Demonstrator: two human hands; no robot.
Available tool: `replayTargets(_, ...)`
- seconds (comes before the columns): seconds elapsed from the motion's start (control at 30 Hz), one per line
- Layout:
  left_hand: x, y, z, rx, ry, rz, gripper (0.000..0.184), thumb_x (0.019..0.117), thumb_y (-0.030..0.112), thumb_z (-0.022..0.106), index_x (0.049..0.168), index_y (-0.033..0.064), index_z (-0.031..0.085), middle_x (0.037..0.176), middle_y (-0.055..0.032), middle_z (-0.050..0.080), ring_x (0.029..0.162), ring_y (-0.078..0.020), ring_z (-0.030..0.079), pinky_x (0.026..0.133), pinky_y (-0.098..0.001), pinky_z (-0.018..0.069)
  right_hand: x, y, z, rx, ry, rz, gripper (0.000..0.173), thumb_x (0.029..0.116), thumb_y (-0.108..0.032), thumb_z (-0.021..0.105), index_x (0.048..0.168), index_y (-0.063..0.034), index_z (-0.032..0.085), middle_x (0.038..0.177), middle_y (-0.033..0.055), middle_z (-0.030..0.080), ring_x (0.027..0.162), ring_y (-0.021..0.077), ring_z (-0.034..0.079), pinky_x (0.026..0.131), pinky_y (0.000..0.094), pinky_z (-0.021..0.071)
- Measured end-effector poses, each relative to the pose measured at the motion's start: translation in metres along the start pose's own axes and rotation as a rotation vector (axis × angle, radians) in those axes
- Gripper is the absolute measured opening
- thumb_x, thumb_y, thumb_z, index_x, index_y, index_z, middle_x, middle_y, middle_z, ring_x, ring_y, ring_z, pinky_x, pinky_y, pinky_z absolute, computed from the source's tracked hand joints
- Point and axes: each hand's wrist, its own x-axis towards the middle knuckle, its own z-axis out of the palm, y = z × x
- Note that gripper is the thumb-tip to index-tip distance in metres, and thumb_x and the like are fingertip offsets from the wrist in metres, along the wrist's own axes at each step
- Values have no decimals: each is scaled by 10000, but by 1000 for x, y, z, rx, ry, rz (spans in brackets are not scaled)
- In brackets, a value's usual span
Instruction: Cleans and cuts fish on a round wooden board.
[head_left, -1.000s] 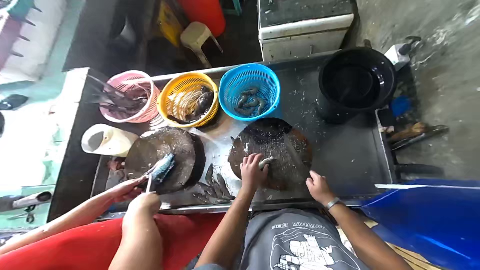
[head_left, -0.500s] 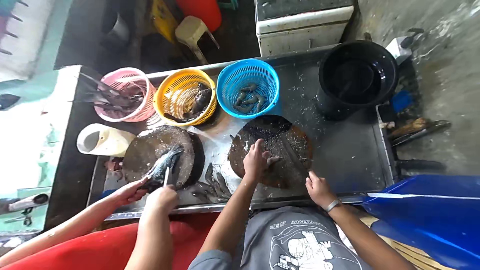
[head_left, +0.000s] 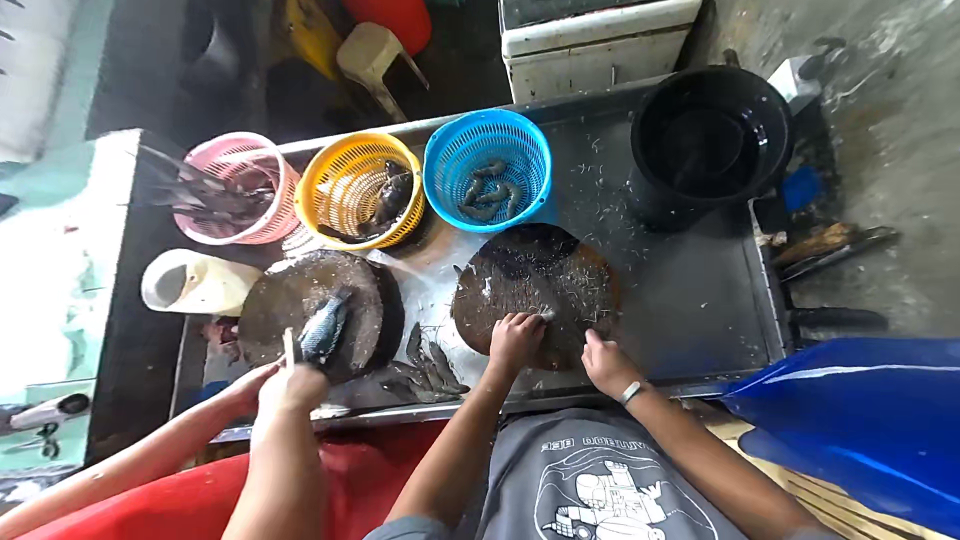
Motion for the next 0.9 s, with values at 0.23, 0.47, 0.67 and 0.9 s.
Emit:
replayTargets(0.23,-8,-17,0,-75,45,137,287,997,64,586,1167,211,765,1245,-27,717,1163,-280,646,947,-522,514,-22,23,-3,-46,-61,-25,368,1070,-236,392,1316,-36,579,918,173,706,903,333,717,815,517,570)
replayTargets(0.47,-7,-19,2,-84,74,164,257,985,39,590,1103,170,778,1199,-17,742,1125,-264,671,924,-495,529,-4,1,-22,-92,-159,-18,322,1087,-240,383,1274,-51,564,940,175,692,930,338,710,825,521,563)
replayTargets(0.67,-8,-18,2,-100,83,151,242,992,54,593,1093,171,779,1203,-13,740,1136,-256,666,923,-493,528,0,-17,-6,-22,10,-90,401,1082,-234,373,1357,-12,563,962,182,718,934,335,724,843,511,577)
replayTargets(0.9,-9,-23,3,-31,73,165,251,1029,135,560,1160,240,746,1284,26,695,1254,-250,591,1017,-488,486,7,24,11,26,23,10,395,1080,-220,397,1371,-3,552,986,215,721,967,357,726,886,532,570)
